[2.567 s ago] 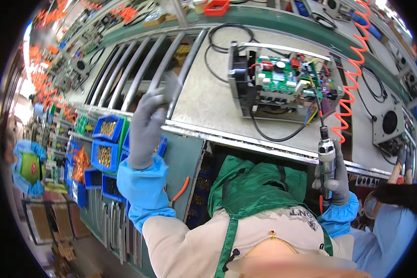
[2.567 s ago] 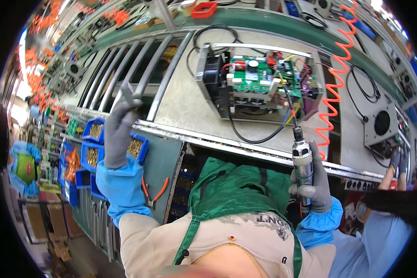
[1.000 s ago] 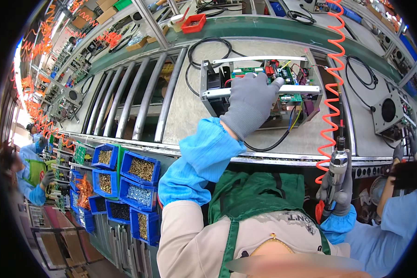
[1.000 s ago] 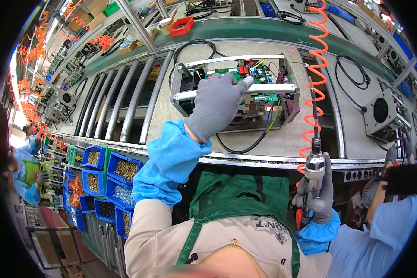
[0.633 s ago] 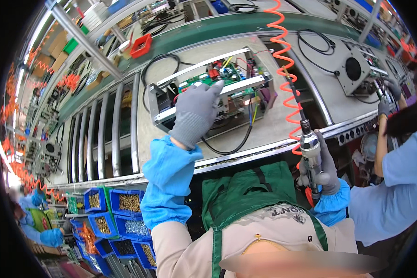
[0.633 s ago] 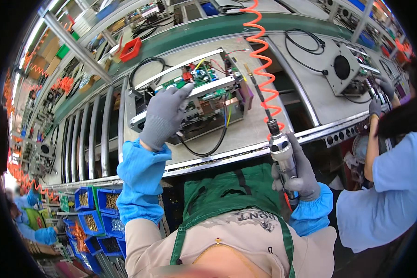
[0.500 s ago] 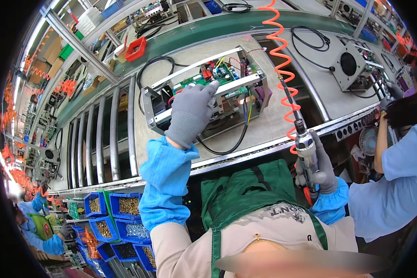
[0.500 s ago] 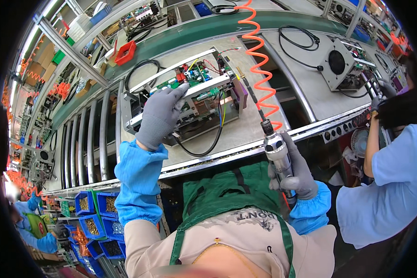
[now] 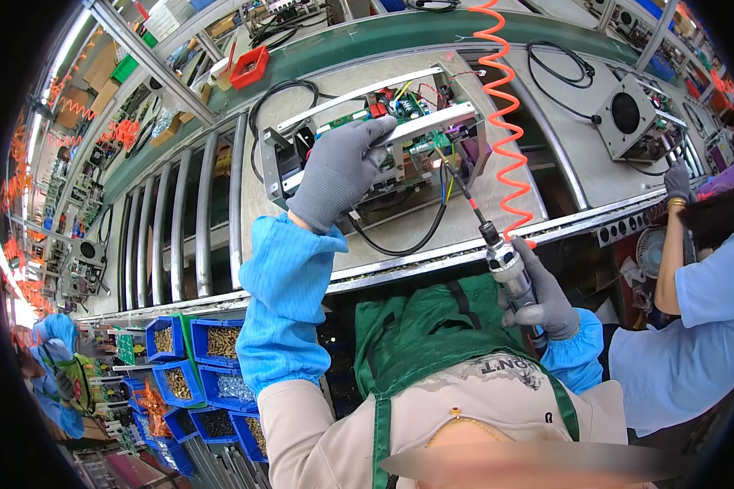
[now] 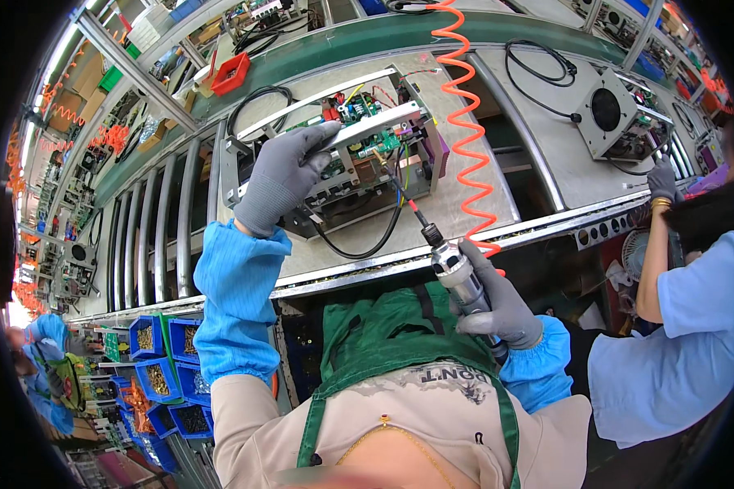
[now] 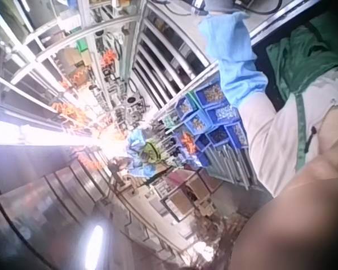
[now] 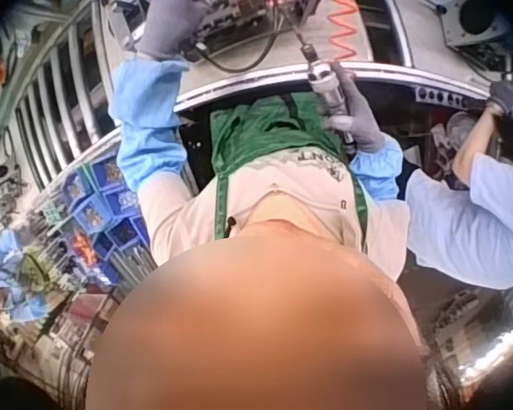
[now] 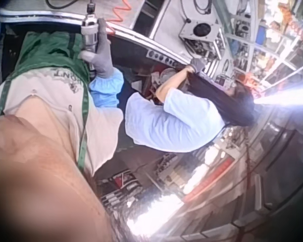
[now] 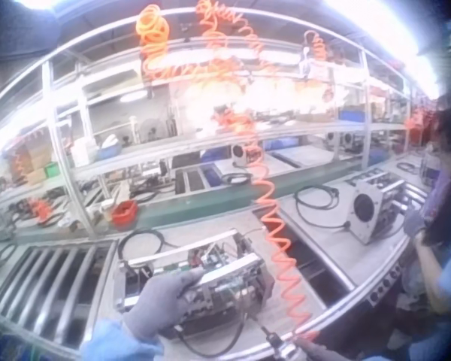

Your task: The worker is assembling an electronic inverter unit using a power screwdriver and various internal components.

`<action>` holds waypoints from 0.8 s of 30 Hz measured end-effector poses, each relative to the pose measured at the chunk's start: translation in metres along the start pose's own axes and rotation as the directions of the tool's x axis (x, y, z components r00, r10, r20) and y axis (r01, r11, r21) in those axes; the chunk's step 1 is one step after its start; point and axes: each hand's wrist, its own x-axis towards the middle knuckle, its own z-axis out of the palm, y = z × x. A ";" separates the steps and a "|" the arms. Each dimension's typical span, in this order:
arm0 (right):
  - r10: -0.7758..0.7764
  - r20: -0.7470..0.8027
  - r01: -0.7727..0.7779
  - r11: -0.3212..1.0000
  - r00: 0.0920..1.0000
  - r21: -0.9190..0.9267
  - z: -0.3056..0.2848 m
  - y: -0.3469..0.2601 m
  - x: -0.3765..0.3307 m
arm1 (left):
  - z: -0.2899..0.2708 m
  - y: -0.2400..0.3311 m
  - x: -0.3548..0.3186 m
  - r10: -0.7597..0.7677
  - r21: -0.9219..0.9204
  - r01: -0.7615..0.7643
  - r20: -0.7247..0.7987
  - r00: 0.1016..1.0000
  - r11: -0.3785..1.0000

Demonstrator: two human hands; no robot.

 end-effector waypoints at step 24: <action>0.011 -0.026 -0.011 1.000 1.000 -0.004 0.049 -0.006 0.013 | 0.005 0.000 0.005 -0.014 0.144 0.001 0.089 0.996 0.990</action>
